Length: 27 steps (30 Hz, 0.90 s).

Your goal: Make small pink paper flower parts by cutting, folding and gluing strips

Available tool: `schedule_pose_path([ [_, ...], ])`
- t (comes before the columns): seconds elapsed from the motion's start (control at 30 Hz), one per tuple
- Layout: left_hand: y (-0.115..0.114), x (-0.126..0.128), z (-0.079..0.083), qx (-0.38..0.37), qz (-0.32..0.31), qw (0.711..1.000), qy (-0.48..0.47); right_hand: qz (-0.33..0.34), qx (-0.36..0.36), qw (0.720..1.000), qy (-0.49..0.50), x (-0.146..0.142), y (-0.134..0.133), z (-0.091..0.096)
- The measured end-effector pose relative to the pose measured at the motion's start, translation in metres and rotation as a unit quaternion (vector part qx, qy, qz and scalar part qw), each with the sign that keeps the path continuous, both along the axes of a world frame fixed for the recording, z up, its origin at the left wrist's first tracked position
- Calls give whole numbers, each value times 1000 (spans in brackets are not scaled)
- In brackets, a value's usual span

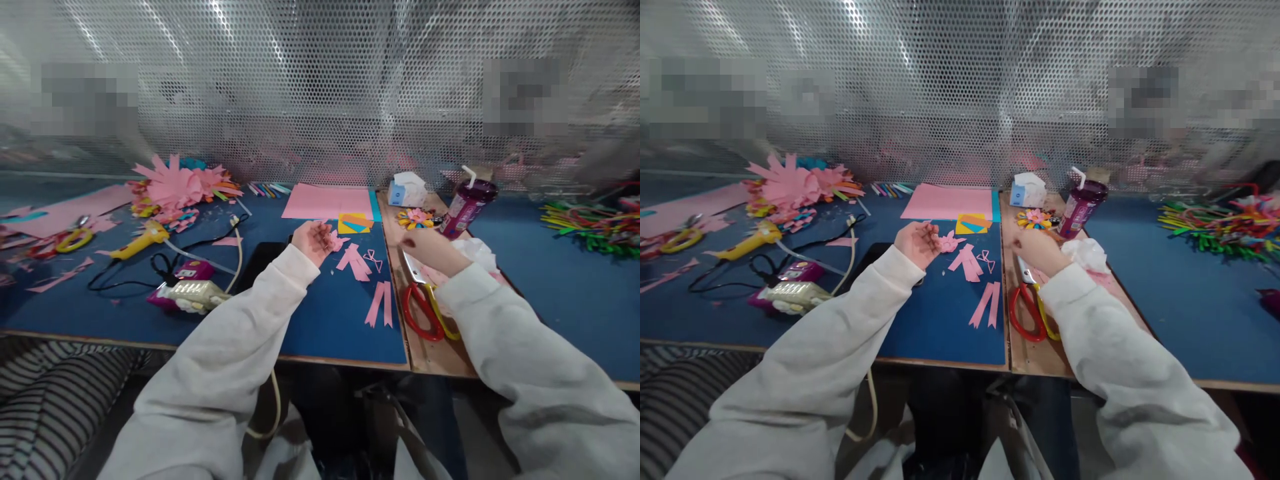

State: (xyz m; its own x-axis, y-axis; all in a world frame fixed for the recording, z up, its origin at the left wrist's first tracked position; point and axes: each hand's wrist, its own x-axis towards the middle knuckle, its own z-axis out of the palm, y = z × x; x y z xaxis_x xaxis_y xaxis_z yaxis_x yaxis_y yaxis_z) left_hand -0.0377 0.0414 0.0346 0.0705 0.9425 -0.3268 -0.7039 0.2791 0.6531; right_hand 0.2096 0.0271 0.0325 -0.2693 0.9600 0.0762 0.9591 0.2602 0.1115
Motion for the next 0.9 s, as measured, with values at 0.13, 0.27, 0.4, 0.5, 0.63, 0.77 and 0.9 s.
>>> schedule_pose_path([
  [0.13,2,-2,1,-6,19,1000,-6,125,-19,992,16,-60,10,-10],
  [0.27,2,-3,2,2,29,1000,-5,190,-27,981,1,-92,12,-22],
  [0.4,1,-3,2,5,23,1000,-3,213,-14,977,-6,-99,8,-30],
  [0.5,1,-3,2,6,20,1000,-4,206,4,978,6,-99,5,-30],
  [0.63,4,-7,2,17,20,1000,-7,151,39,987,42,-84,6,-10],
  [0.77,7,-12,5,21,26,999,-13,80,69,987,122,-36,5,18],
  [0.9,8,-17,12,24,36,999,-10,-65,22,994,88,24,-3,24],
])
